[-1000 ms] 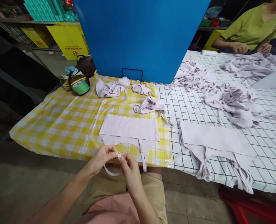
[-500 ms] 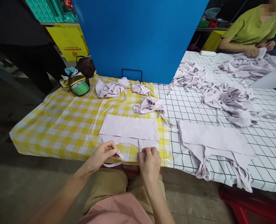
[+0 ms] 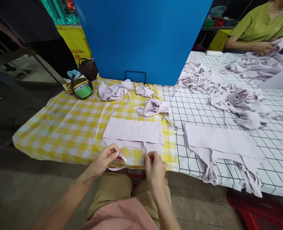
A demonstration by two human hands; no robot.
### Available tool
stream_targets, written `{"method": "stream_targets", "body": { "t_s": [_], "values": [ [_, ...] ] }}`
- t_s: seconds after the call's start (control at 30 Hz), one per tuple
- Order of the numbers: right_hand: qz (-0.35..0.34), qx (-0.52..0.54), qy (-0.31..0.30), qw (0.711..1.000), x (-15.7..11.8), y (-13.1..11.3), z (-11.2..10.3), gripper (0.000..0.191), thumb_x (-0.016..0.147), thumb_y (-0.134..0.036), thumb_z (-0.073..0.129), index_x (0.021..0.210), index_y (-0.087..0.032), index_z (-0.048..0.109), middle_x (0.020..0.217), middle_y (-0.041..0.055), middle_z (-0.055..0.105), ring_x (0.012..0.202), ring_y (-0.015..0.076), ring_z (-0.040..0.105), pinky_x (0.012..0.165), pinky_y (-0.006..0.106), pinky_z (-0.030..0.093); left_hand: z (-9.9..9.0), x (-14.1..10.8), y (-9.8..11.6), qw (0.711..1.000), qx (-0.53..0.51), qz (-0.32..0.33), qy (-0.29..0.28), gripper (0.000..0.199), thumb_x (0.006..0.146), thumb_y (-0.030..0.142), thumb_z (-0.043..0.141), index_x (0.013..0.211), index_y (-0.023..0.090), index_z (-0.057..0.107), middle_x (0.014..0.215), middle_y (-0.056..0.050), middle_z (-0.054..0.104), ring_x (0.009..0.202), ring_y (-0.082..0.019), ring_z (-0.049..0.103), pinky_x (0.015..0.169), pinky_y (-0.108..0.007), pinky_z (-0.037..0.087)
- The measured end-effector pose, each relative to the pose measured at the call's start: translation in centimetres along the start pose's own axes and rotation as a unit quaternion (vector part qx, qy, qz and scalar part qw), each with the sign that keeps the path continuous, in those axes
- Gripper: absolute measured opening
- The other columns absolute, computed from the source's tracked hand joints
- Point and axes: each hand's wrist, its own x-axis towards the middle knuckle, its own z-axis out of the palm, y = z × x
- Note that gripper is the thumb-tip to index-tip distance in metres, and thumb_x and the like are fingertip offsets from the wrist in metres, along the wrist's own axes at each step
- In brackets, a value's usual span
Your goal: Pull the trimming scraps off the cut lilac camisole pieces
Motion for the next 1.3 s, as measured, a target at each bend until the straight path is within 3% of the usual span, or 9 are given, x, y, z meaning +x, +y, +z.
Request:
{"method": "stream_targets", "body": {
  "t_s": [0.27, 0.43, 0.5, 0.73, 0.83, 0.97, 1.07, 1.17, 1.3],
  "values": [
    [0.009, 0.028, 0.011, 1.0, -0.3, -0.2, -0.2, 0.026, 0.079, -0.044, 0.044, 0.081, -0.02, 0.053, 0.068, 0.004, 0.062, 0.062, 0.0192, 0.056, 0.064, 0.033, 0.038, 0.1, -0.1, 0.1, 0.999, -0.026, -0.031, 0.026, 0.031, 0.077, 0.042, 0.062, 0.075, 0.015, 0.046, 0.072, -0.003, 0.063, 0.067, -0.013, 0.062, 0.068, -0.028, 0.051],
    [-0.058, -0.083, 0.101, 0.99, -0.7, -0.4, -0.3, 0.028, 0.08, -0.04, 0.04, 0.088, -0.019, 0.057, 0.09, 0.0115, 0.061, 0.086, 0.0284, 0.054, 0.073, 0.042, 0.035, -0.5, -0.7, 1.5, 0.999, -0.035, -0.018, 0.022, 0.028, 0.078, 0.038, 0.062, 0.074, 0.015, 0.047, 0.071, -0.002, 0.063, 0.065, -0.012, 0.062, 0.065, -0.025, 0.051],
    [-0.105, -0.062, 0.111, 0.986, -1.1, -0.8, -0.3, 0.024, 0.081, -0.035, 0.041, 0.09, -0.019, 0.056, 0.093, 0.0117, 0.059, 0.09, 0.0279, 0.053, 0.074, 0.041, 0.037, -1.1, -1.4, 2.5, 1.0, -0.02, -0.009, 0.005, 0.026, 0.079, 0.037, 0.061, 0.074, 0.015, 0.049, 0.073, -0.003, 0.063, 0.065, -0.014, 0.062, 0.064, -0.026, 0.051],
    [-0.196, 0.158, -0.115, 0.961, -4.5, -4.1, 1.4, 0.013, 0.087, -0.024, 0.044, 0.092, -0.022, 0.056, 0.092, 0.0065, 0.06, 0.09, 0.0194, 0.056, 0.076, 0.03, 0.045, -3.9, -5.3, 6.6, 0.989, 0.121, 0.083, 0.017, 0.015, 0.08, 0.029, 0.059, 0.073, 0.016, 0.059, 0.074, -0.005, 0.062, 0.071, -0.016, 0.059, 0.066, -0.026, 0.048],
    [-0.232, 0.206, -0.186, 0.932, -6.0, -5.6, 2.4, 0.026, 0.087, -0.021, 0.045, 0.111, -0.023, 0.053, 0.113, 0.0075, 0.057, 0.108, 0.0192, 0.05, 0.091, 0.032, 0.041, -4.8, -6.9, 7.6, 0.982, 0.135, 0.135, 0.002, 0.013, 0.083, 0.025, 0.055, 0.075, 0.016, 0.059, 0.073, -0.005, 0.062, 0.072, -0.017, 0.059, 0.067, -0.029, 0.047],
    [-0.263, 0.251, -0.256, 0.895, -7.1, -7.2, 3.3, 0.045, 0.087, -0.025, 0.05, 0.13, -0.025, 0.039, 0.132, 0.0063, 0.047, 0.123, 0.0188, 0.039, 0.102, 0.035, 0.032, -4.9, -8.0, 8.2, 0.979, 0.136, 0.144, -0.04, 0.012, 0.085, 0.023, 0.052, 0.076, 0.017, 0.058, 0.073, -0.004, 0.062, 0.072, -0.018, 0.059, 0.067, -0.03, 0.047],
    [-0.264, 0.26, -0.29, 0.882, -7.5, -7.9, 4.1, 0.031, 0.086, -0.027, 0.051, 0.117, -0.024, 0.052, 0.116, 0.0056, 0.06, 0.112, 0.0192, 0.05, 0.095, 0.034, 0.038, -4.6, -7.6, 8.1, 0.981, 0.131, 0.143, 0.019, 0.013, 0.084, 0.025, 0.053, 0.075, 0.017, 0.058, 0.073, -0.003, 0.061, 0.071, -0.015, 0.058, 0.066, -0.027, 0.047],
    [-0.232, 0.261, -0.26, 0.9, -7.4, -7.7, 5.0, 0.016, 0.087, -0.026, 0.049, 0.094, -0.022, 0.062, 0.094, 0.0039, 0.067, 0.094, 0.0184, 0.058, 0.085, 0.032, 0.041, -4.5, -6.3, 7.7, 0.976, 0.114, 0.133, 0.132, 0.016, 0.08, 0.029, 0.058, 0.073, 0.015, 0.057, 0.071, -0.002, 0.06, 0.067, -0.013, 0.057, 0.064, -0.024, 0.048],
    [-0.193, 0.249, -0.213, 0.925, -6.5, -6.7, 5.8, 0.019, 0.088, -0.028, 0.046, 0.084, -0.02, 0.063, 0.082, 0.003, 0.066, 0.081, 0.0166, 0.059, 0.073, 0.028, 0.042, -4.7, -4.4, 7.0, 0.965, 0.082, 0.112, 0.222, 0.023, 0.072, 0.035, 0.066, 0.068, 0.014, 0.055, 0.068, -0.001, 0.06, 0.064, -0.013, 0.058, 0.065, -0.026, 0.051]
  ]
}}
